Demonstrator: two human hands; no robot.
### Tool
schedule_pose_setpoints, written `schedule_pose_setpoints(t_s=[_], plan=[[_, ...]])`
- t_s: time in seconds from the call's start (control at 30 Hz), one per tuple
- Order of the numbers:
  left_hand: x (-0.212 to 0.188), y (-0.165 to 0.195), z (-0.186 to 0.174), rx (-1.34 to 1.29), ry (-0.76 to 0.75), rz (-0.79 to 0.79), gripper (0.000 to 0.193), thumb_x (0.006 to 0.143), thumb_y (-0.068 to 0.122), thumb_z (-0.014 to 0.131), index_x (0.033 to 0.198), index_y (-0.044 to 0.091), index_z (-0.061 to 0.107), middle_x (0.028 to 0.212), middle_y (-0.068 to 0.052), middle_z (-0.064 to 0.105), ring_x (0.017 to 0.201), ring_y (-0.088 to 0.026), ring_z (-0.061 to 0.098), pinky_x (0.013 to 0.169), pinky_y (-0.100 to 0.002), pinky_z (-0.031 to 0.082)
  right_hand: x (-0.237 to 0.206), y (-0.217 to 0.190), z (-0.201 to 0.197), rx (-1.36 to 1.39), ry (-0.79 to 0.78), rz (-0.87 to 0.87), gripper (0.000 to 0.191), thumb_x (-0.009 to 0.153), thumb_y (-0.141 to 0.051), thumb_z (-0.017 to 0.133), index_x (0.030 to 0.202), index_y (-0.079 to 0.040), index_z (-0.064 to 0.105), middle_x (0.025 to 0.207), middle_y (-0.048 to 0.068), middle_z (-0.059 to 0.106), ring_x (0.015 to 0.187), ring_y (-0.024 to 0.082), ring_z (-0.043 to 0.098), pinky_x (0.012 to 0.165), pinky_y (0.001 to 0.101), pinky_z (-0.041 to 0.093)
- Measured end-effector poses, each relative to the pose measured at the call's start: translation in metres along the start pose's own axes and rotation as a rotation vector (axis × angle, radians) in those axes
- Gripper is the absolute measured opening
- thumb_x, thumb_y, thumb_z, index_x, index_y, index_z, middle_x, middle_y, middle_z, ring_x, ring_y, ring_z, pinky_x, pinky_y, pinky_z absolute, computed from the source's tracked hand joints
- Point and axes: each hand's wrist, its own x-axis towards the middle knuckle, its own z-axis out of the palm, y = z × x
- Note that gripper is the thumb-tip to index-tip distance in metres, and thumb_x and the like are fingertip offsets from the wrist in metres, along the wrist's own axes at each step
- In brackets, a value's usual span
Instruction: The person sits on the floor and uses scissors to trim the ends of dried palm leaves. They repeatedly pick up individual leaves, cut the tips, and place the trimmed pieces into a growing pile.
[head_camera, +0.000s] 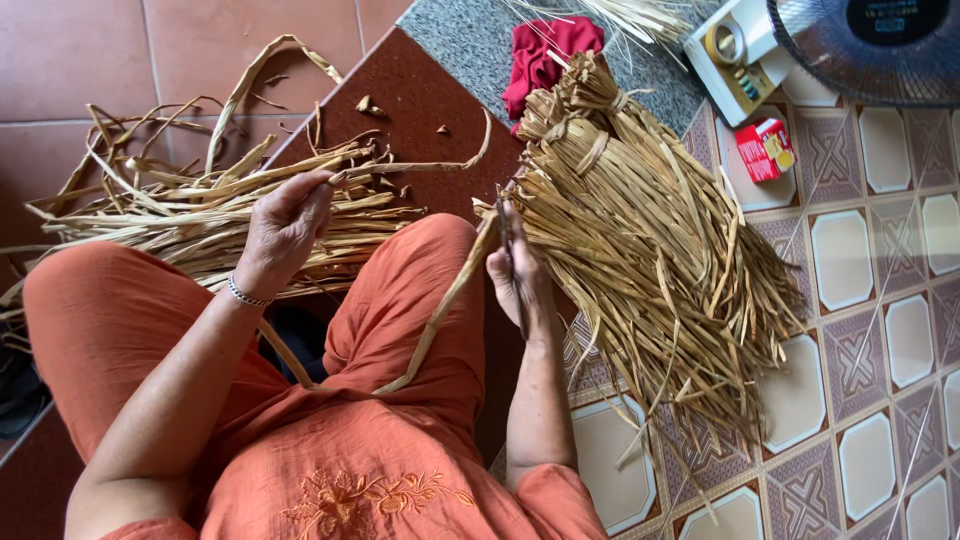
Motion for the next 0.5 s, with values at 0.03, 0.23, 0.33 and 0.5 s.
schedule_pose_setpoints(t_s=[0.03,0.23,0.33,0.5], plan=[[-0.001,0.002,0.002,0.040,0.002,-0.008,0.020,0.110,0.005,0.058,0.129,0.003,0.065,0.079,0.006,0.054,0.067,-0.003,0.047,0.059,-0.021,0.041,0.001,-0.004,0.001,0.032,-0.013,-0.038,0.091,0.102,-0.075,0.030,0.167,-0.011,0.023,0.082,-0.004,0.055,0.072,0.010,0.058,0.062,0.0297,0.048],[-0.006,0.008,0.015,0.201,-0.032,-0.042,0.017,0.109,0.006,0.061,0.123,0.004,0.069,0.075,0.006,0.055,0.065,-0.002,0.048,0.057,-0.019,0.040,0.007,-0.011,0.008,0.046,-0.117,-0.008,0.096,0.100,-0.079,0.022,0.167,-0.009,0.021,0.072,0.002,0.051,0.065,0.015,0.056,0.061,0.0350,0.048],[-0.009,0.009,0.021,0.232,-0.053,-0.045,0.016,0.108,0.006,0.062,0.122,0.004,0.070,0.076,0.006,0.056,0.068,-0.001,0.048,0.058,-0.019,0.040,0.011,-0.009,0.011,0.031,-0.114,0.039,0.096,0.099,-0.080,0.021,0.161,-0.008,0.033,0.066,-0.002,0.050,0.058,0.011,0.055,0.055,0.0328,0.045],[-0.010,0.010,0.024,0.365,-0.077,0.037,0.018,0.107,0.005,0.064,0.124,0.003,0.070,0.077,0.005,0.060,0.070,-0.001,0.052,0.059,-0.019,0.044,0.008,-0.007,0.016,0.236,-0.082,0.085,0.089,0.100,-0.072,0.024,0.149,-0.002,0.045,0.058,-0.006,0.041,0.048,0.004,0.044,0.044,0.0268,0.038]])
